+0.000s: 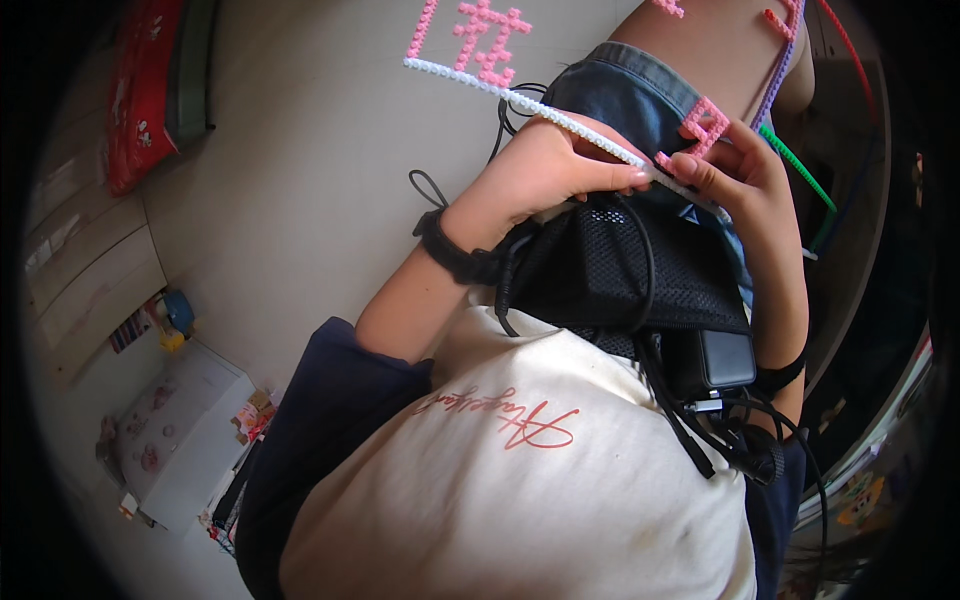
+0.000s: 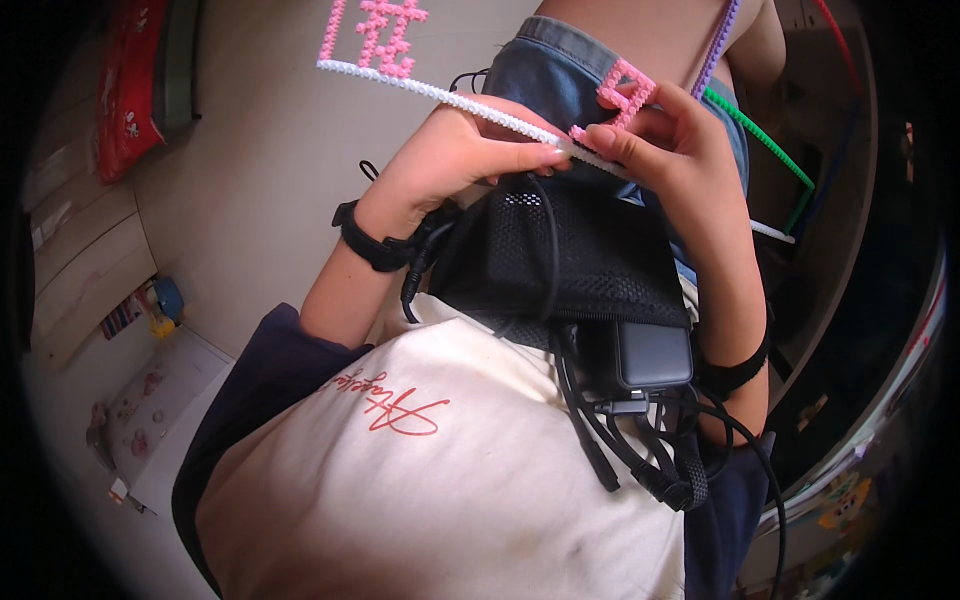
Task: The person assembles a structure using plastic interlocking pieces, attaching small components to a rectangular frame by hand.
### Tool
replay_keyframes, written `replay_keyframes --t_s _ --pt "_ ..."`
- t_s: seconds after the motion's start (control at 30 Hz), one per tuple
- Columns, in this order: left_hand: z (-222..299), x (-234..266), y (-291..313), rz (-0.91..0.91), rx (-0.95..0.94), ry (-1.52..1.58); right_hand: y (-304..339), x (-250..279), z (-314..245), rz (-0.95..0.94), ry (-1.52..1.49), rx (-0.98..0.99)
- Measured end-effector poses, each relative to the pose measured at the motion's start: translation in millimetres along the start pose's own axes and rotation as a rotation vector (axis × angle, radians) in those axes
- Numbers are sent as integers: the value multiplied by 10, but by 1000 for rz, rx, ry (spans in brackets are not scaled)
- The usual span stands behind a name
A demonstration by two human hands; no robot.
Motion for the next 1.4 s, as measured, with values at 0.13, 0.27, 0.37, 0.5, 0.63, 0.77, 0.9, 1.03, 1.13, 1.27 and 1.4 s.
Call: replay_keyframes --t_s 0.13,0.27,0.37,0.5,0.63,0.77,0.9,1.03,1.13,1.27,1.4 --pt "74 -55 5 -46 -41 41 2 31 12 7 30 -46" --pt "72 -49 4 -82 -50 120 -38 46 52 26 110 -40" --pt "56 -19 -4 -78 -27 89 -61 14 54 -7 102 -55" --pt "58 -36 -20 -105 -25 97 -69 7 92 -6 31 -32" --pt "59 -38 -37 -105 1 35 -71 -9 77 -30 19 10" --pt "33 -40 -58 -117 4 43 -87 -23 93 -50 11 -7" --pt "31 -83 -53 -95 1 26 -75 -2 107 -55 -21 -3" --pt "47 -88 -53 -80 -17 6 -77 -5 50 -58 22 -7" --pt "43 -112 -54 -69 -49 9 -72 23 96 -37 40 -6" --pt "59 -96 -42 3 -45 -76 -70 27 106 -24 22 10" --pt "24 -88 -73 -12 -106 70 -66 22 103 -28 23 -7"
Point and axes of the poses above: each hand's wrist, its own y-axis away from the middle knuckle, its own x-axis out of the back of the hand, z = x × y, the point moved 9 cm from there along -y, towards the middle knuckle, and after that the axes turned 6 degrees about x, right-handed, at the moved point
